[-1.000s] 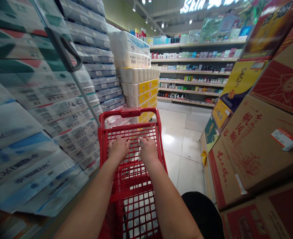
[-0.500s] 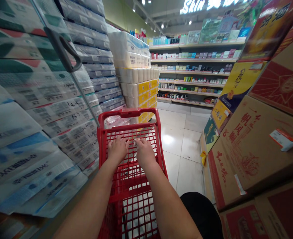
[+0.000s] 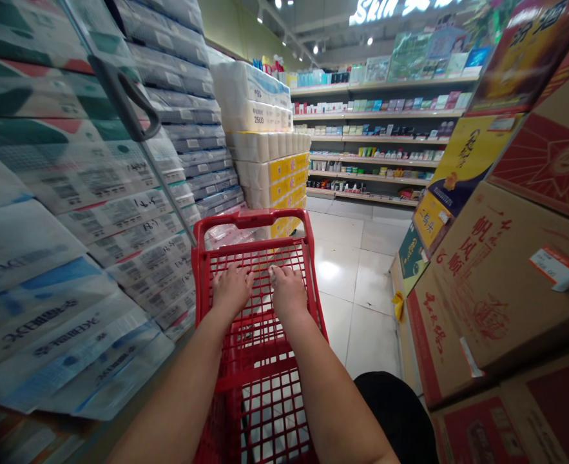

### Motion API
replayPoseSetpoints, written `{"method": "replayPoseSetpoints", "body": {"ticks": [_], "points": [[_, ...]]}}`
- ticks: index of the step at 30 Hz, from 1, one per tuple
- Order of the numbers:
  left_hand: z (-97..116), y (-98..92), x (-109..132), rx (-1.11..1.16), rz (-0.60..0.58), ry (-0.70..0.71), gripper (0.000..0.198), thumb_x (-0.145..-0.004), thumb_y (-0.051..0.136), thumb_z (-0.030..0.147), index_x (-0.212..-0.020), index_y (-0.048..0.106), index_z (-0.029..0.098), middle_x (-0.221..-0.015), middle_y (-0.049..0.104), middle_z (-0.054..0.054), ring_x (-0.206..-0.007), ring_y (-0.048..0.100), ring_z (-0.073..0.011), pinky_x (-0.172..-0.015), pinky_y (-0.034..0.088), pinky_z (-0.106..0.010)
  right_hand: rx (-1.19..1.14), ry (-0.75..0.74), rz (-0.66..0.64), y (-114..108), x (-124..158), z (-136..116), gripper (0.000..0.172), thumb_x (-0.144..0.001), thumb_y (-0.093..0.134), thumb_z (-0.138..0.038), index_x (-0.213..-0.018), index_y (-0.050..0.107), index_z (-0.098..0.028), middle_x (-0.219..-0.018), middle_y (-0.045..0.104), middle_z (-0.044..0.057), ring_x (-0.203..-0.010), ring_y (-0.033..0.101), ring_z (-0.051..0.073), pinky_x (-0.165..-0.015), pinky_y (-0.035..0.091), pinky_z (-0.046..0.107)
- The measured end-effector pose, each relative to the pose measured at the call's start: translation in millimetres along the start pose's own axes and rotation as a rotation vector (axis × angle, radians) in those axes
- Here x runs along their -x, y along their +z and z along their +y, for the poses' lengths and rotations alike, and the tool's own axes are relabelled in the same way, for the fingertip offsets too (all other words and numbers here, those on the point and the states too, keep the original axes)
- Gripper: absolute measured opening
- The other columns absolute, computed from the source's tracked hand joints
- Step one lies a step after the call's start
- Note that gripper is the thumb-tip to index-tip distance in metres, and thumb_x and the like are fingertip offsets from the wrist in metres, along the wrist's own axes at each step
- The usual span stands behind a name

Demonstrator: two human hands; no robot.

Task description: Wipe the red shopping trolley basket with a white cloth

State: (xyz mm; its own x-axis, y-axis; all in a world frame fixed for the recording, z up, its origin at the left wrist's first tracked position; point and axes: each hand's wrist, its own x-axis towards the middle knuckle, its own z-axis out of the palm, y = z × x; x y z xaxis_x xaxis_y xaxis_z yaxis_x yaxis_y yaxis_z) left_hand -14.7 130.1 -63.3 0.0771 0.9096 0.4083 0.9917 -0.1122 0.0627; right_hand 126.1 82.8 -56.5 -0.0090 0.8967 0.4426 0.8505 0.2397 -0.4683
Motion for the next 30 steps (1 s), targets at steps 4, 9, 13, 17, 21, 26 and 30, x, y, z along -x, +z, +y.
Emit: {"method": "replayPoseSetpoints", "body": {"ticks": [4, 9, 13, 17, 21, 26, 30], "points": [[0.4, 1.0, -0.1, 0.003, 0.011, -0.007, 0.037, -0.093, 0.036, 0.037, -0.109, 0.066, 0.023, -0.133, 0.053, -0.009, -0.109, 0.056, -0.0265, -0.101, 0.033, -0.047, -0.018, -0.153, -0.110, -1.9, 2.0, -2.2, 0.042, -0.080, 0.052, -0.001, -0.115, 0.064, -0.022, -0.111, 0.062, 0.005, -0.100, 0.049, 0.020, -0.088, 0.038, 0.028], [0.1, 3.2, -0.4, 0.011, 0.030, 0.012, 0.038, -0.093, 0.035, 0.038, -0.111, 0.065, 0.022, -0.131, 0.054, -0.010, -0.107, 0.057, -0.0263, -0.099, 0.035, -0.046, 0.041, 0.038, -0.042, -4.9, 2.0, -3.1, 0.024, -0.086, 0.053, -0.010, -0.102, 0.067, -0.021, -0.104, 0.060, 0.007, -0.093, 0.050, 0.020, -0.081, 0.039, 0.029], [-0.2, 3.7, -0.6, 0.009, 0.023, -0.002, 0.037, -0.093, 0.036, 0.038, -0.110, 0.066, 0.023, -0.132, 0.054, -0.009, -0.108, 0.057, -0.0269, -0.100, 0.035, -0.046, 0.025, -0.072, -0.127, -3.5, 2.6, -5.0, 0.027, -0.079, 0.057, -0.005, -0.098, 0.066, -0.022, -0.102, 0.058, 0.005, -0.094, 0.050, 0.019, -0.081, 0.039, 0.028], [-1.1, 3.2, -0.6, 0.016, 0.020, 0.009, 0.039, -0.093, 0.035, 0.038, -0.112, 0.065, 0.023, -0.132, 0.054, -0.010, -0.108, 0.056, -0.0267, -0.099, 0.036, -0.045, 0.051, -0.014, -0.066, -6.4, 1.2, -1.2, 0.025, -0.084, 0.054, -0.007, -0.101, 0.067, -0.021, -0.103, 0.058, 0.007, -0.096, 0.048, 0.021, -0.083, 0.039, 0.029], [-0.9, 2.5, -0.5, 0.014, 0.019, 0.009, 0.038, -0.093, 0.036, 0.038, -0.110, 0.066, 0.022, -0.131, 0.054, -0.010, -0.108, 0.056, -0.0268, -0.100, 0.035, -0.046, 0.082, 0.066, -0.052, -8.0, 1.5, 0.2, 0.022, -0.085, 0.054, -0.009, -0.099, 0.067, -0.020, -0.102, 0.059, 0.008, -0.093, 0.050, 0.021, -0.080, 0.040, 0.029], [-0.9, 2.6, -0.2, 0.012, 0.004, -0.002, 0.038, -0.093, 0.035, 0.038, -0.113, 0.065, 0.023, -0.133, 0.053, -0.010, -0.109, 0.056, -0.0268, -0.101, 0.035, -0.046, 0.047, -0.052, -0.168, -10.1, 1.8, -1.1, 0.021, -0.081, 0.057, -0.007, -0.093, 0.067, -0.023, -0.097, 0.059, 0.004, -0.090, 0.054, 0.018, -0.076, 0.040, 0.026], [-0.8, 2.4, 0.0, 0.016, 0.009, 0.010, 0.038, -0.093, 0.036, 0.038, -0.112, 0.065, 0.022, -0.132, 0.054, -0.010, -0.109, 0.056, -0.0267, -0.100, 0.035, -0.046, 0.080, 0.156, -0.072, -16.9, 0.3, 3.0, 0.017, -0.085, 0.057, -0.013, -0.095, 0.068, -0.020, -0.099, 0.060, 0.008, -0.091, 0.055, 0.019, -0.075, 0.040, 0.026]]}}
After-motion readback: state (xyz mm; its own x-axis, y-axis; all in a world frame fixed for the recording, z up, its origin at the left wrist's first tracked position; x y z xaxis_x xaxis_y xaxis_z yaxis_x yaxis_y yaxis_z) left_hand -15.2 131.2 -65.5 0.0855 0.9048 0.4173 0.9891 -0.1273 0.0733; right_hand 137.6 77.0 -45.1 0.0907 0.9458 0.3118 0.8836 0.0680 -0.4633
